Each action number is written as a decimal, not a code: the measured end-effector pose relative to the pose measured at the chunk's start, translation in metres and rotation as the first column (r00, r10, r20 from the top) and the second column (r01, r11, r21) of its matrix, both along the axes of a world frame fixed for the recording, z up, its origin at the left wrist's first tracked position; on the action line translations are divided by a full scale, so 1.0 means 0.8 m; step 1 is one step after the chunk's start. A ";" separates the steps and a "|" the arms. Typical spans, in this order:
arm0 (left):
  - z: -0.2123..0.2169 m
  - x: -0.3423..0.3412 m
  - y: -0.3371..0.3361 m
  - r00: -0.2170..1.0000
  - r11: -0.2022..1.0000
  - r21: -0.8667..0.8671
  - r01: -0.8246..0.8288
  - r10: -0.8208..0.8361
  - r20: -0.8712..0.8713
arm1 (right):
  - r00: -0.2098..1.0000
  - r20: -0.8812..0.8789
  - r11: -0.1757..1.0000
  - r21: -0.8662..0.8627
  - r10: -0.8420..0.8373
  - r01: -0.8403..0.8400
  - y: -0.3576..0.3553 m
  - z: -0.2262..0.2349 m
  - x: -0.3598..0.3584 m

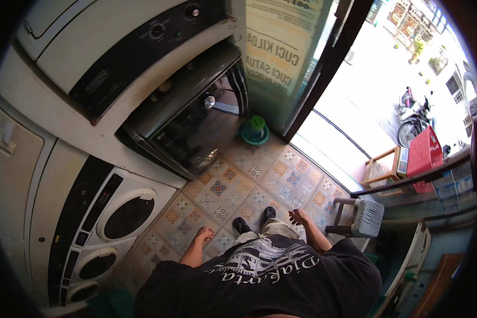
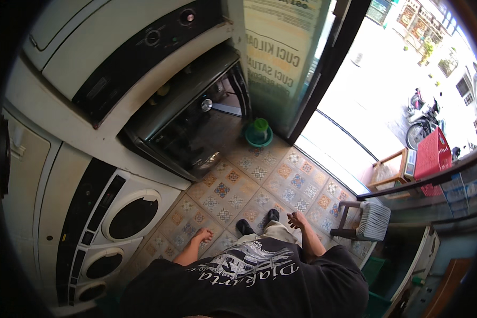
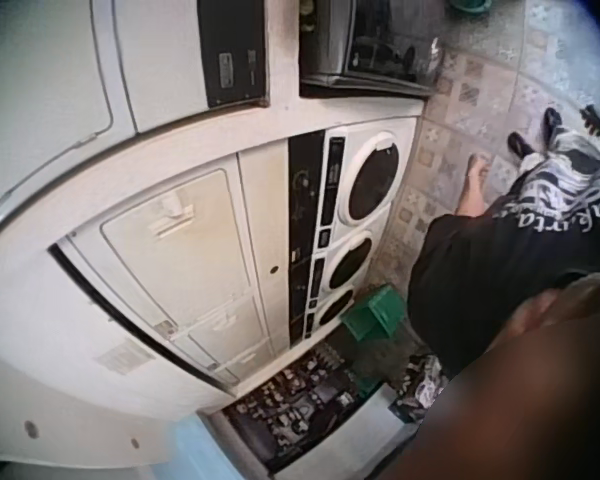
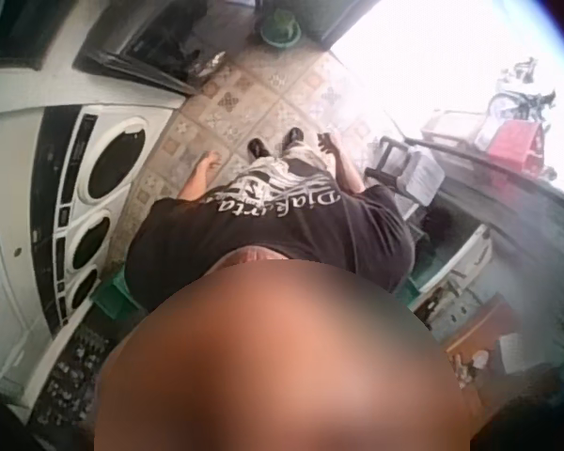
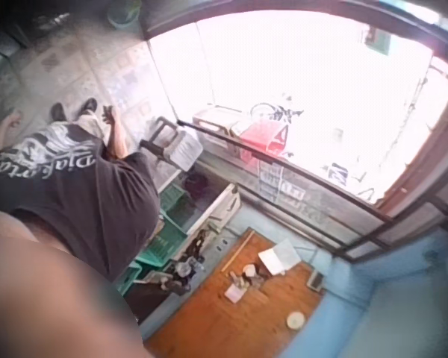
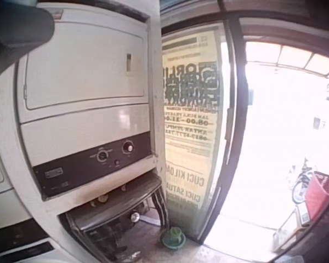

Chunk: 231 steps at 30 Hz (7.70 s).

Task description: The person loads clothes into a washing machine, then moves to a counter to fold and pack garments. They fold a yellow shirt and a black-and-white patterned shirt, placing them into a yellow padded envelope. The person also handles green laundry baskets and a small white card.

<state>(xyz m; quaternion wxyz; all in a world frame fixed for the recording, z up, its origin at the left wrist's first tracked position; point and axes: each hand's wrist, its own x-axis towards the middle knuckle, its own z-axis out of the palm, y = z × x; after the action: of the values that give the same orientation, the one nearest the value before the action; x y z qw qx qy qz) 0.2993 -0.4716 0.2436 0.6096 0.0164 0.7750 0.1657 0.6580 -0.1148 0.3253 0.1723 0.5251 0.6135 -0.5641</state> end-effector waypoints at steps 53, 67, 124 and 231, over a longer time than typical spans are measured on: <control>0.041 0.723 0.546 0.022 -0.002 0.096 0.995 -0.967 -0.254 | 0.133 -0.043 0.138 -0.186 -0.990 0.973 -0.180 0.020 0.761; 0.002 0.857 0.676 0.008 -0.167 0.244 0.955 -0.811 -0.585 | 0.155 0.107 0.149 -0.062 -0.982 0.987 -0.128 -0.011 0.934; 0.029 1.236 0.654 0.347 0.240 0.292 0.926 -0.846 -0.405 | 0.587 0.125 0.587 -0.041 -0.800 0.808 0.098 0.034 1.358; -0.042 1.154 0.576 0.393 0.319 0.259 0.912 -0.860 -0.324 | 0.758 0.142 0.762 -0.033 -0.637 0.646 0.124 0.057 1.302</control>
<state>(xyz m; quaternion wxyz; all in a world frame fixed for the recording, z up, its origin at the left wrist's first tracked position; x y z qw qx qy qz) 1.2228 -0.0109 0.2096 0.5318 0.5714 0.6236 -0.0433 1.6992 -0.0155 0.3711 0.0267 0.7295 0.3617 -0.5799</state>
